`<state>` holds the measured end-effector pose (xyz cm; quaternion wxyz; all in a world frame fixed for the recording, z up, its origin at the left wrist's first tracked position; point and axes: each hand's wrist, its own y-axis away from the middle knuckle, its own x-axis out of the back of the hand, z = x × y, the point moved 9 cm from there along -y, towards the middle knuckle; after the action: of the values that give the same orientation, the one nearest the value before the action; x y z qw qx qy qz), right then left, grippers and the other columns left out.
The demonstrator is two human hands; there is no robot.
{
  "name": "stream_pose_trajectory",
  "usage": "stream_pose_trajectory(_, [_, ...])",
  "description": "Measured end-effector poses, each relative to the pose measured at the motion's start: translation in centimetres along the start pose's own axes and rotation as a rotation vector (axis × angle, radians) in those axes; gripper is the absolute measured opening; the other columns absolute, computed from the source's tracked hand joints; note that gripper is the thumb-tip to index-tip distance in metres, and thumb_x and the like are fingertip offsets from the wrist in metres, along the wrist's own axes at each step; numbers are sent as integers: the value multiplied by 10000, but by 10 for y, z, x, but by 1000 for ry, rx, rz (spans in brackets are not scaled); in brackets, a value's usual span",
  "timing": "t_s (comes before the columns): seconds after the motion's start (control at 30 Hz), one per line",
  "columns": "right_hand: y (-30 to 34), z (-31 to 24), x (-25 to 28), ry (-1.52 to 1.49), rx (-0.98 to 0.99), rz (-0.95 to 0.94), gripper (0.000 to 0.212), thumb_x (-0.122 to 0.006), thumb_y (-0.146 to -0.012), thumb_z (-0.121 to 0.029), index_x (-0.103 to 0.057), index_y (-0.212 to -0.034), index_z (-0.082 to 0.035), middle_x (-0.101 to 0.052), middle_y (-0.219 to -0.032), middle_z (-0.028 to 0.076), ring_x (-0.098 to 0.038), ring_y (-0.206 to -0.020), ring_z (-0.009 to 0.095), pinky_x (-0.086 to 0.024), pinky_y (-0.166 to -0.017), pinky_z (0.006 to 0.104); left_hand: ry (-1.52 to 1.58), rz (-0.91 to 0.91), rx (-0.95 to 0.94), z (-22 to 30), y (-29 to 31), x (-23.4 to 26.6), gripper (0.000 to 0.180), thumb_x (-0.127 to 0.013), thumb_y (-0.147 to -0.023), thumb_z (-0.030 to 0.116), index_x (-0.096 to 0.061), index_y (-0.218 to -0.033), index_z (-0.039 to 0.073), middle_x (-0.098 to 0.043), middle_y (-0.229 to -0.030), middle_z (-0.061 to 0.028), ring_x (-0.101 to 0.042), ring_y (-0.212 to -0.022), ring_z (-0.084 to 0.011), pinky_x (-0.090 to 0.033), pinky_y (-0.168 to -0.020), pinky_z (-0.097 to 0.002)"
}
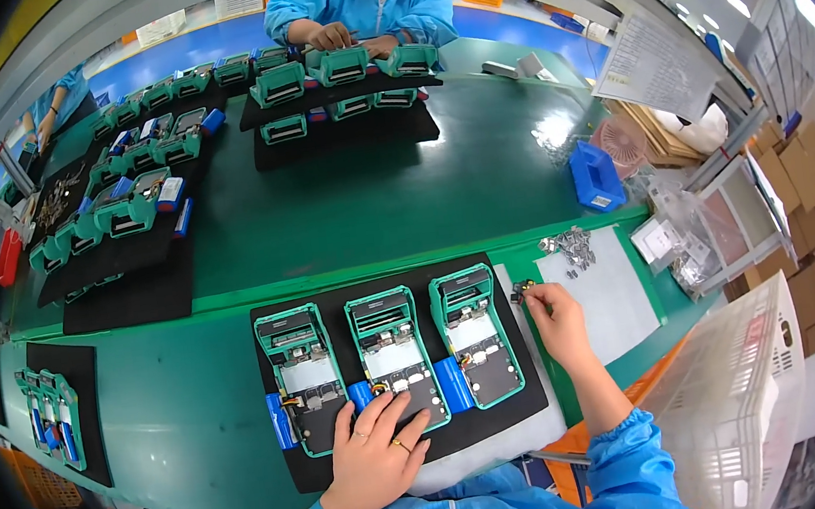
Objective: The person installs batteries and internal components into electronic device housings by hand, presses them into place, and shifts trays of assembled housings across the workbench.
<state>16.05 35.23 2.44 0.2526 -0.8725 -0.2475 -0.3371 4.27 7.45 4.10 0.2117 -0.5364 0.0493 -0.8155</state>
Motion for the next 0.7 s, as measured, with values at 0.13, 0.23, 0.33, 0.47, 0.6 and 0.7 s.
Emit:
stream_pose_trajectory(0.13, [-12, -16, -14, 129, 72, -96, 99, -646, -856, -43, -663, -952, -26, -635, -926, 129, -643, -823, 311, -518, -704, 381, 70, -4, 24, -4, 4, 6, 331, -708, -804, 280, -709, -1117, 174, -591, -1278, -63, -506, -1222, -254, -331, -1036, -511])
stream_pose_trajectory(0.23, [-13, -24, -27, 205, 206, -107, 88, -655, -830, -47, -666, -918, -41, -631, -924, 127, -636, -836, 334, -518, -720, 400, 246, 103, 26, -17, 10, 38, 381, -752, -761, 228, -696, -1133, 168, -580, -1282, -90, -510, -1210, -312, -359, -1015, -520])
stream_pose_trajectory(0.33, [-12, -27, -5, 315, 272, -58, 84, -669, -811, -25, -657, -894, -33, -622, -887, 138, -632, -807, 340, -513, -690, 406, 177, 293, 47, -49, 1, 79, 391, -731, -755, 163, -682, -1143, 149, -554, -1313, -119, -490, -1211, -379, -377, -1029, -513])
stream_pose_trajectory(0.47, [-4, -64, 1, 19, 85, 6, 91, -665, -827, 15, -669, -904, -33, -658, -864, 108, -635, -721, 242, -498, -608, 326, 296, 497, 318, -134, -2, 94, 362, -626, -881, 94, -612, -1243, 80, -545, -1329, -160, -487, -1251, -361, -366, -1065, -436])
stream_pose_trajectory(0.6, [20, -173, -42, -157, 437, -158, 138, -716, -789, 19, -683, -900, -57, -693, -863, 88, -658, -742, 223, -529, -641, 316, 1037, 491, 558, -199, 5, 42, 459, -378, -1065, 257, -395, -1423, -29, -532, -1355, -175, -474, -1286, -229, -339, -1102, -345])
stream_pose_trajectory(0.7, [41, -234, -102, -194, 735, -369, 142, -756, -774, -47, -671, -883, -76, -688, -861, 70, -654, -755, 250, -537, -654, 343, 1138, 350, 555, -201, 4, 20, 441, -398, -1061, 259, -450, -1388, -33, -596, -1253, -135, -539, -1177, -178, -410, -1028, -324])
